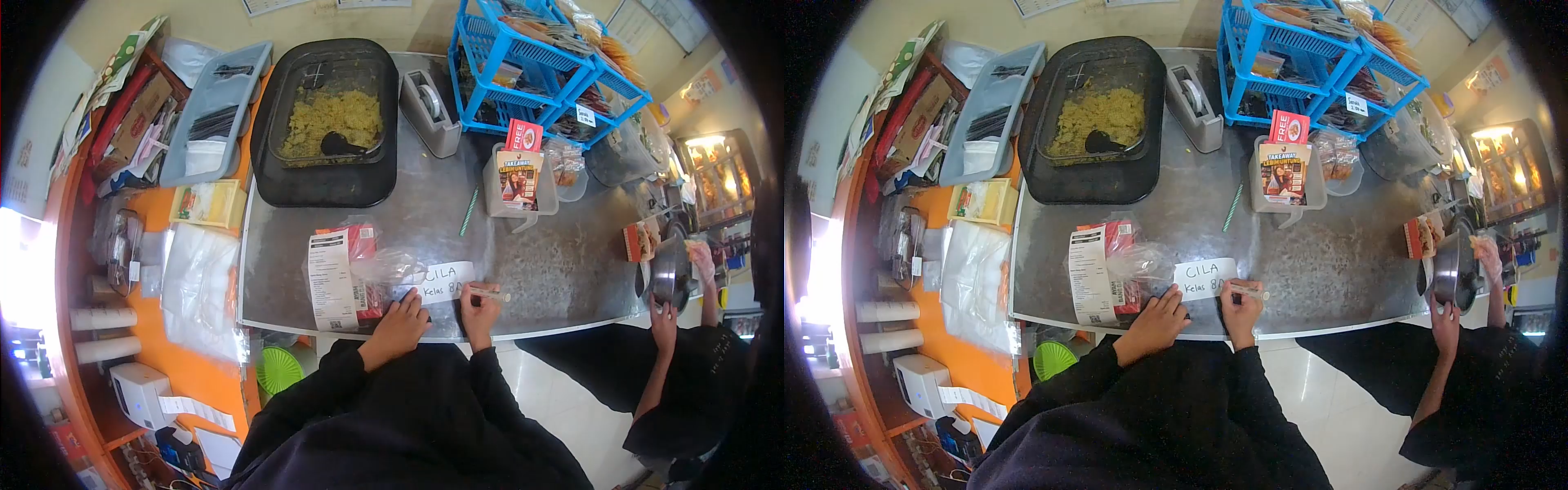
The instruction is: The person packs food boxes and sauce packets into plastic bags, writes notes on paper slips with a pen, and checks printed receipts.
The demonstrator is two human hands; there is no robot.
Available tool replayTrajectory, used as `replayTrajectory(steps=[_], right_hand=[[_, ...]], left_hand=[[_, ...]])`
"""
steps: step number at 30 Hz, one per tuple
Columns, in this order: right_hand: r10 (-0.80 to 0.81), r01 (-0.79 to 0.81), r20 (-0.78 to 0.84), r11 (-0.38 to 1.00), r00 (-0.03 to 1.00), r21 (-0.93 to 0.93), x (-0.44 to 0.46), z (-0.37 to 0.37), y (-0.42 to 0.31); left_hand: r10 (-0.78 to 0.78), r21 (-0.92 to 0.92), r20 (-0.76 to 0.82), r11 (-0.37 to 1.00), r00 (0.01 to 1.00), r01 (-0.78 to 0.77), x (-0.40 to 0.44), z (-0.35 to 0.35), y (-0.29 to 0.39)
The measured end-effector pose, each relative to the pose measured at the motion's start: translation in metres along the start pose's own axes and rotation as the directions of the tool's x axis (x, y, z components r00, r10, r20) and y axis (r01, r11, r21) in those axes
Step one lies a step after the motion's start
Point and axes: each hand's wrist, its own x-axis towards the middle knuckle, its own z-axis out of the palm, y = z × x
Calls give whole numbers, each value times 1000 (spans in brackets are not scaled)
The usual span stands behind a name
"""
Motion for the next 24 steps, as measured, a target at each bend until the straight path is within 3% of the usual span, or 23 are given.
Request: replayTrajectory(steps=[4,7,9,13,24], right_hand=[[83,-82,-42,996,996,27,-5,4,11],[304,-291,-22,929,952,228,-8,3,15],[342,-380,166,840,925,386,-7,-2,17],[271,-465,407,717,872,520,-4,-10,1],[165,-410,477,780,863,472,-1,-3,-3]], left_hand=[[-9,17,-26,1000,1000,9,2,-1,0],[-25,23,-101,999,995,27,6,0,-1],[-54,19,-158,998,986,58,10,-1,-2],[-153,-70,-215,988,965,141,16,-1,2],[-133,8,-262,990,956,140,31,-14,8]])
